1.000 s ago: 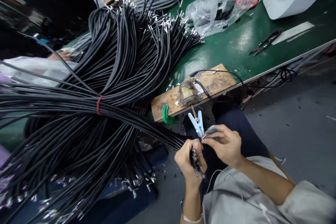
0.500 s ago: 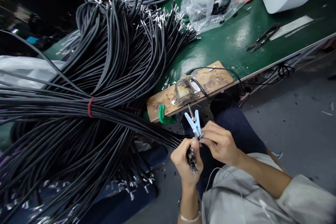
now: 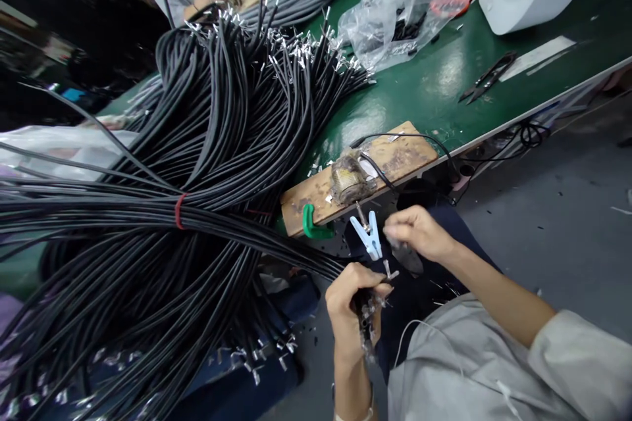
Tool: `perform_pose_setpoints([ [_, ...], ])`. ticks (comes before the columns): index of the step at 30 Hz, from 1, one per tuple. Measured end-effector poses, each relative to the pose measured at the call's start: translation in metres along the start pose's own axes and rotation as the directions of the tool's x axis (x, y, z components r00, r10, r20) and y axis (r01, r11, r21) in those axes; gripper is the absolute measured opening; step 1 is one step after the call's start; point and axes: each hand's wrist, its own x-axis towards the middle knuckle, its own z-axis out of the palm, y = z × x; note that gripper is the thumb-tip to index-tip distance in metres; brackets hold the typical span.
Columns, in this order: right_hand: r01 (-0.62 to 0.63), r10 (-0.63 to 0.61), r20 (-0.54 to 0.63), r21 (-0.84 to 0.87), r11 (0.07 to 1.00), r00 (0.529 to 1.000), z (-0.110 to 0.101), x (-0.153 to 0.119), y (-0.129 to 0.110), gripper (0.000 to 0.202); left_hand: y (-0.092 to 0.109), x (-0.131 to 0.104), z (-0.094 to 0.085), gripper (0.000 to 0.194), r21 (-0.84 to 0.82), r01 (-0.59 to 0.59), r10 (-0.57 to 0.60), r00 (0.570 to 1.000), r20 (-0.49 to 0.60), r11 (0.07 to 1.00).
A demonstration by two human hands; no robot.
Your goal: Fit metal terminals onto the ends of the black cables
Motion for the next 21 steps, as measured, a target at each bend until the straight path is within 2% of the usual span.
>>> perform_pose_setpoints([
  [1,0.022,-0.021,-0.043,0.030,0.999,0.999,0.002,0.004,-0.002,0.045,0.000,0.000,0.001,0.013,-0.025,-0.018,0.017,1.000,-0.019,1.000],
  [2,0.036,-0.033,-0.038,0.079,0.996,0.999,0.005,0.008,-0.003,0.047,-0.001,0.000,0.001,0.012,-0.050,-0.040,0.038,0.998,-0.043,0.998],
  [5,-0.028,-0.011,0.132,0.290,0.957,0.991,0.021,0.016,-0.004,0.052,-0.003,0.001,0.002,0.009,-0.076,-0.086,0.076,0.989,-0.125,0.993],
  [6,-0.059,0.003,0.158,0.355,0.933,0.987,0.026,0.018,-0.004,0.052,-0.003,0.002,0.003,0.009,-0.071,-0.090,0.078,0.986,-0.150,0.993],
  [8,-0.096,0.045,0.125,0.443,0.891,0.991,0.033,0.019,-0.004,0.047,-0.003,0.002,0.004,0.009,-0.055,-0.075,0.064,0.982,-0.180,0.996],
  [11,-0.106,0.081,0.071,0.487,0.867,0.994,0.035,0.020,-0.006,0.043,-0.003,0.003,0.005,0.009,-0.006,-0.025,0.024,0.986,-0.166,1.000],
  [15,-0.130,0.079,0.122,0.507,0.852,0.989,0.034,0.018,-0.006,0.044,-0.001,0.004,0.004,0.012,0.097,0.041,-0.033,0.996,-0.085,0.994],
  [18,-0.163,0.083,0.174,0.524,0.836,0.981,0.033,0.016,-0.001,0.049,0.003,0.007,0.003,0.014,0.119,0.054,-0.047,0.997,-0.065,0.991],
  [21,-0.188,0.127,0.148,0.552,0.812,0.981,0.025,0.014,0.007,0.051,0.005,0.009,0.002,0.014,0.096,0.041,-0.035,0.997,-0.067,0.995],
])
